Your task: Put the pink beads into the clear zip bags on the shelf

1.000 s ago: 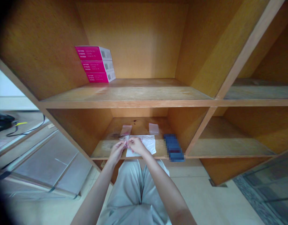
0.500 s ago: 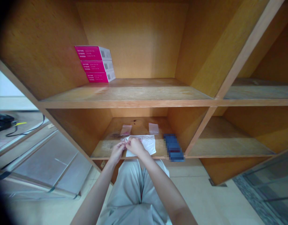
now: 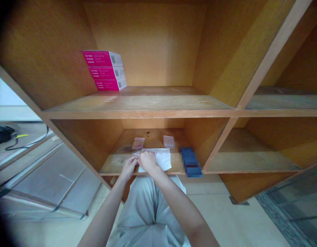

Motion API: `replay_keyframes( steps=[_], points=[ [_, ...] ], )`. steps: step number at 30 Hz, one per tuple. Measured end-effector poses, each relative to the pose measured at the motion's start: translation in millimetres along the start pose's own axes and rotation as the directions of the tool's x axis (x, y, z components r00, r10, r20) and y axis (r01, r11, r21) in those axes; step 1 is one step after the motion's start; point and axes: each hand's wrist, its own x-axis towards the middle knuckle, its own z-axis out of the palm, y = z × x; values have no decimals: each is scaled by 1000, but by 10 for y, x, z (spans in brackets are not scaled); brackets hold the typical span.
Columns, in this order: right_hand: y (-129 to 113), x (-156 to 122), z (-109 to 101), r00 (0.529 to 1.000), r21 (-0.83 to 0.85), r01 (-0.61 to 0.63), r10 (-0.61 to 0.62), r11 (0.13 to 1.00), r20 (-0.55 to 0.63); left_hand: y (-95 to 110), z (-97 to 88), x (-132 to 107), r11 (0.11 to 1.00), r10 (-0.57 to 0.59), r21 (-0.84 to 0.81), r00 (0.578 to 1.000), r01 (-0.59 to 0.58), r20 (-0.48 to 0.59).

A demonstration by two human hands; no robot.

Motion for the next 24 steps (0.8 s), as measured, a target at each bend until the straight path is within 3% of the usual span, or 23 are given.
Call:
replay_keyframes(
  steps=[5,13,15,20,24],
  points=[
    [-35,-16,-62,999,-84,-45,46,995,9,-5,3,4,998,7,56,1000,-7,-5],
    [66,15,-101,974,-80,-221,216,972,-64,-109,-35,36,999,-40,-13,999,39,-36],
    [84,9,-108,980,-69,-198,194,978,-52,-117,-40,39,999,-37,-26,999,36,-26],
    [112,-10,-134,999,-62,24,-26,998,-31,-107,-37,38,999,-29,-41,1000,28,-7],
    [125,3,-163,997,-117,78,-75,990,32,-84,-33,24,999,-23,-46,1000,24,7]
  ],
)
